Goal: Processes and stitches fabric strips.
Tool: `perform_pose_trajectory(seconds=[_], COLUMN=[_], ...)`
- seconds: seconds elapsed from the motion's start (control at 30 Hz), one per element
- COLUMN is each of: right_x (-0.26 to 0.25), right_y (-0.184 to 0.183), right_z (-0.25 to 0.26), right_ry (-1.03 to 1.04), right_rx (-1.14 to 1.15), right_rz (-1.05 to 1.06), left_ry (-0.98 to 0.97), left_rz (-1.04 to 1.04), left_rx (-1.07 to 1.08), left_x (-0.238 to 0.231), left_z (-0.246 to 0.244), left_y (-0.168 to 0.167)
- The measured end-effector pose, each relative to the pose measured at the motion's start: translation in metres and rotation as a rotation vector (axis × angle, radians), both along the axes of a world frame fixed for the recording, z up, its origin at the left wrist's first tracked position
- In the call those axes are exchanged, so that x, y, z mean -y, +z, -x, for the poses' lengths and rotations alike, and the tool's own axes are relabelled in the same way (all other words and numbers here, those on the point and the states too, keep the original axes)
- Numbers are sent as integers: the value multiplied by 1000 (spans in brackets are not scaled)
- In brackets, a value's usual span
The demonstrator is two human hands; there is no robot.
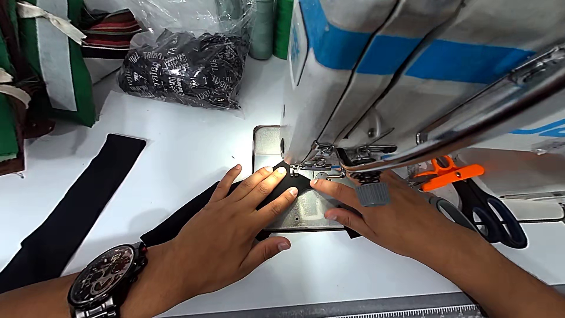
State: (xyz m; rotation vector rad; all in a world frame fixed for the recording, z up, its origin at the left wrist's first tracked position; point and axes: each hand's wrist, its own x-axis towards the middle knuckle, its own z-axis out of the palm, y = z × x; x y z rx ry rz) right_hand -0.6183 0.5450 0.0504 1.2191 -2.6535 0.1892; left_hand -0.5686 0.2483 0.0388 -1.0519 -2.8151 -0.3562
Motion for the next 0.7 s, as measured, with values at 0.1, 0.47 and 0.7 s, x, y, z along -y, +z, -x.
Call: perform_pose_trajectory(seconds=[0.1,0.47,0.7], right_x=[-1,-1,11], right_y=[0,2,16], right_z=[1,2,-14], right_ry=[-2,4,-193], right_rx=[-2,13,-56], right_rz=[0,4,56], left_ry=[2,6,0], left_rz=[5,1,-2], left_rx=[-6,-9,-14], left_x=[0,-1,-1], left_z=[0,0,0], left_y=[0,0,0])
